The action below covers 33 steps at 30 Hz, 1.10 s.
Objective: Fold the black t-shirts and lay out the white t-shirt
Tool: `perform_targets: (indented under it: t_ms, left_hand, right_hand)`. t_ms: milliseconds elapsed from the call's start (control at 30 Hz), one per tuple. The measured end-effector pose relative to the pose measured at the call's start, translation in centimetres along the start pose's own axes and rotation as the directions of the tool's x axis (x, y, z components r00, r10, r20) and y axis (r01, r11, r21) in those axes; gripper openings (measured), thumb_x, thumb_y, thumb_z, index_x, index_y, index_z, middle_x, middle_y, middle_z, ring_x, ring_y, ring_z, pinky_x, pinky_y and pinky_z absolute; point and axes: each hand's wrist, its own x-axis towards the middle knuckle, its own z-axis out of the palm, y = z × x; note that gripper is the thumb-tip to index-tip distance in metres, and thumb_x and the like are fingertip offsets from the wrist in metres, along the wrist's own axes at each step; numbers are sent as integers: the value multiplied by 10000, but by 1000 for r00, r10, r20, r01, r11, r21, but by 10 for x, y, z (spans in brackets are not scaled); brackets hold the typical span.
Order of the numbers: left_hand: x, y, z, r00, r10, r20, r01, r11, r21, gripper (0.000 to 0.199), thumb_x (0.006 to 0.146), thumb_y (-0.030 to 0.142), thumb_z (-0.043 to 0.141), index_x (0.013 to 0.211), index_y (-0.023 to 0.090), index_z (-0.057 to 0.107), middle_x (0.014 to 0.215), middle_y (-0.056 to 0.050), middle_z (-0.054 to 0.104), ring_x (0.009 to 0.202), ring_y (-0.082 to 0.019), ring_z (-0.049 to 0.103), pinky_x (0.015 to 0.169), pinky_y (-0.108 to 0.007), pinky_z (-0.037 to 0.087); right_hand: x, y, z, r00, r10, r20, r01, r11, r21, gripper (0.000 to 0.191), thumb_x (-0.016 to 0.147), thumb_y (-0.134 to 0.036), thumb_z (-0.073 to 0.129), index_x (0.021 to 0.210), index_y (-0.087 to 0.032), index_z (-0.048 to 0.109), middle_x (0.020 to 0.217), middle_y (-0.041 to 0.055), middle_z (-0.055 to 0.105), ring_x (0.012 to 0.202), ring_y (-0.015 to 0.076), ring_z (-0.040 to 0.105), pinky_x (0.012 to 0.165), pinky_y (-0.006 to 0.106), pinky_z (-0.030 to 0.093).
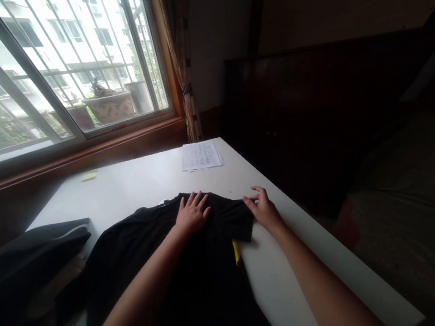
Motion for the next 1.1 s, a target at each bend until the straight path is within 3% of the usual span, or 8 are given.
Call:
perform_targets:
  t_ms: [100, 233, 433, 567, 667, 833, 967, 1100]
  left_hand:
    - [0, 0, 0, 1000, 0, -5, 0, 1000, -1, 569, 1026, 543, 337, 1541, 310, 402, 1643, -45, 321, 1536, -315, 215, 1221, -630, 173]
    - [-1, 0, 0, 1000, 4, -10, -4, 1000, -3, 572, 1030, 536, 325, 1547, 302, 396, 1644, -50, 319, 1536, -317, 213, 1227, -622, 165]
    - [-1, 0, 1, 1000, 8, -21, -9, 1000, -10, 574, 1029, 537, 328, 1549, 302, 392, 1640, -52, 328, 1535, -326, 215, 1222, -632, 176]
    - [-2, 1, -3, 999, 15, -45, -16, 1000, -12, 567, 1025, 513, 368, 1549, 299, 386, 1628, -74, 354, 1521, -344, 251, 1207, -647, 201]
    - [-4, 4, -9, 996, 57, -74, -58, 998, -13, 560, 1021, 400, 413, 1562, 268, 358, 1638, -104, 326, 1519, -354, 250, 1201, -654, 211]
    - [-5, 18, -11, 965, 260, -41, -261, 965, -29, 463, 1000, 272, 449, 1456, 272, 529, 1538, -40, 501, 1505, -235, 312, 1252, -454, 230]
    - [-1, 27, -3, 959, 282, -11, -283, 959, -38, 493, 1034, 408, 408, 1487, 231, 492, 1578, -65, 444, 1498, -264, 328, 1233, -500, 263]
    - [5, 29, -1, 967, 256, -1, -256, 966, -31, 536, 1043, 483, 371, 1525, 254, 430, 1619, -61, 370, 1513, -273, 292, 1229, -553, 238]
  right_hand:
    - [-9, -5, -7, 979, 51, 195, -32, 995, -96, 765, 774, -549, 726, 1430, -293, 426, 995, 60, 703, 886, 268, 704, 812, 416, 554]
    - [-14, -7, -13, 944, 17, 329, -2, 999, -44, 664, 768, -379, 740, 1379, -317, 484, 1055, 65, 712, 942, 269, 707, 822, 407, 564]
    - [-10, -2, -8, 990, -4, 140, 16, 996, -86, 556, 808, -314, 622, 1347, -283, 489, 1037, 51, 685, 762, 215, 686, 751, 386, 564]
    - [-10, -7, -1, 983, -136, 120, 160, 962, -222, 507, 803, -241, 585, 1307, -269, 546, 1149, 86, 676, 969, 256, 666, 882, 408, 528]
    - [-10, -5, -2, 983, -108, 148, 148, 944, -295, 515, 807, -225, 579, 1318, -271, 541, 1136, 87, 688, 979, 263, 662, 860, 390, 519]
    - [-9, 4, -12, 991, -15, 130, 71, 900, -431, 575, 760, -180, 577, 1328, -263, 539, 865, 18, 659, 779, 218, 641, 737, 334, 499]
    - [-14, -11, -15, 978, -203, 56, 205, 855, -477, 405, 792, -224, 602, 1193, -251, 650, 1013, 75, 615, 924, 259, 618, 872, 399, 511]
    - [-25, -44, -10, 880, -457, 127, 465, 776, -426, 242, 895, -318, 616, 1109, -251, 705, 1200, 115, 595, 1130, 315, 548, 1040, 459, 443]
